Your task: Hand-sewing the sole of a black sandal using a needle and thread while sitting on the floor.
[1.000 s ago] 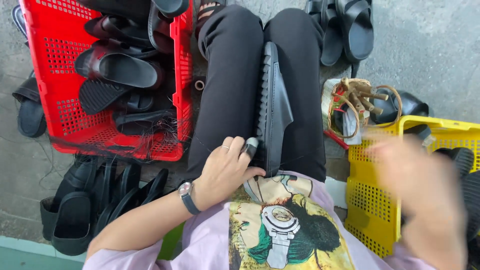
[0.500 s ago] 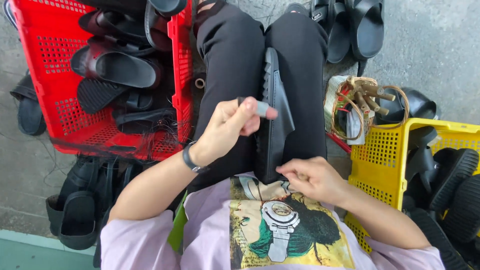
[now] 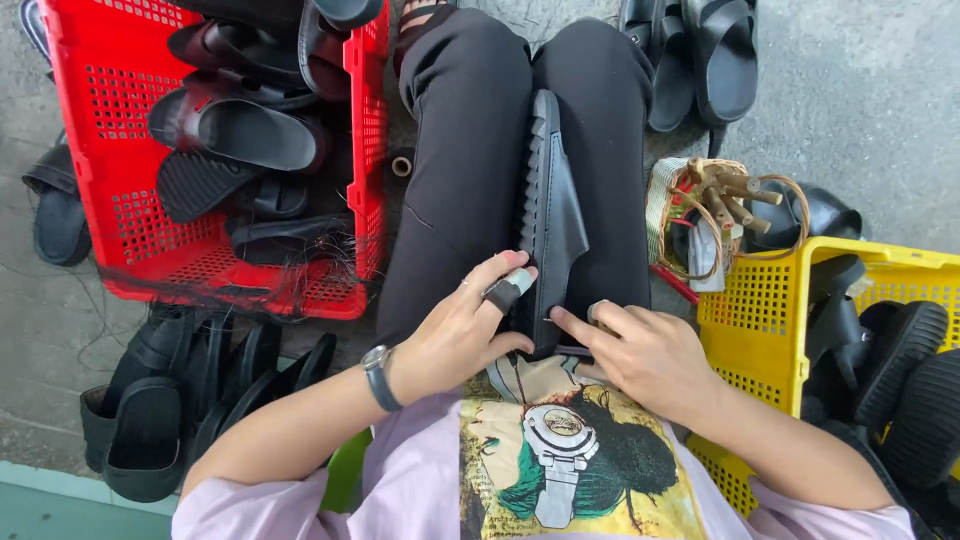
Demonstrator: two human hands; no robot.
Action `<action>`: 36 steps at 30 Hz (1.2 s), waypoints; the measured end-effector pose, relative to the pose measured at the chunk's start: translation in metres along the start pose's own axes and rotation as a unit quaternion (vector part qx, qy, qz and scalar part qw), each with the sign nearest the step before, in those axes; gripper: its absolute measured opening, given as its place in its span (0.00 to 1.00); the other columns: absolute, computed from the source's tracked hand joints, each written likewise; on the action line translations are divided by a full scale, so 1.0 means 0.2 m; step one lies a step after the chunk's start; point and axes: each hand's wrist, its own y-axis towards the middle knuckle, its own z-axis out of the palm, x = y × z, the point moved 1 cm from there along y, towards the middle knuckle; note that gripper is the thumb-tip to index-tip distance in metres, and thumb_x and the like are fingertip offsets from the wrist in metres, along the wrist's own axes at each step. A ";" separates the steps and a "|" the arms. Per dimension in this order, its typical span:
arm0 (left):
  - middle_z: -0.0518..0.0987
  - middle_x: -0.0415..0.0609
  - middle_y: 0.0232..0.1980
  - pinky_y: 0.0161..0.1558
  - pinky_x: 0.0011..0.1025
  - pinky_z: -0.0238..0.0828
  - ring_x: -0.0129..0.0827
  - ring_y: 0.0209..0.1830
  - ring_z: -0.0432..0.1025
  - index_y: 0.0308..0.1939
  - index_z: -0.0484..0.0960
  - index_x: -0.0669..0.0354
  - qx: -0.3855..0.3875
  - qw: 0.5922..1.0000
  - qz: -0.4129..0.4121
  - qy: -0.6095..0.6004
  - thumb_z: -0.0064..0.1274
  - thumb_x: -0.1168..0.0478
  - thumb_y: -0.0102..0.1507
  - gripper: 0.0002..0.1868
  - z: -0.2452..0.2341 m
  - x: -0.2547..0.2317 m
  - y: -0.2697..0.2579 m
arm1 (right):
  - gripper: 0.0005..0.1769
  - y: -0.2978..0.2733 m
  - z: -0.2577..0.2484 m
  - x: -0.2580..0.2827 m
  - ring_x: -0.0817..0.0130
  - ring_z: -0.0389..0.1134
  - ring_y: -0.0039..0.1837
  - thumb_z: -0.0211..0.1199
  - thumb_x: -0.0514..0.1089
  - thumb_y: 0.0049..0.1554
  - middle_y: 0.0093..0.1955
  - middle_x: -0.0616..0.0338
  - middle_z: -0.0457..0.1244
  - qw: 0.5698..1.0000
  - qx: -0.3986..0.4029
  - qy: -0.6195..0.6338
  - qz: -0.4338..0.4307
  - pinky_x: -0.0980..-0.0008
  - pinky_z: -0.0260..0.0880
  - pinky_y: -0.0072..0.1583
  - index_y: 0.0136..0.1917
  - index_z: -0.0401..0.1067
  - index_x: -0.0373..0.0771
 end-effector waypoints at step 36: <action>0.70 0.50 0.33 0.23 0.28 0.59 0.38 0.24 0.63 0.18 0.68 0.59 -0.089 0.973 0.212 -0.029 0.50 0.66 0.62 0.17 0.05 -0.04 -0.05 | 0.13 -0.04 -0.06 -0.04 0.55 0.74 0.45 0.58 0.41 0.51 0.47 0.60 0.67 0.928 -0.020 0.360 0.087 0.62 0.76 0.44 0.50 0.76 0.46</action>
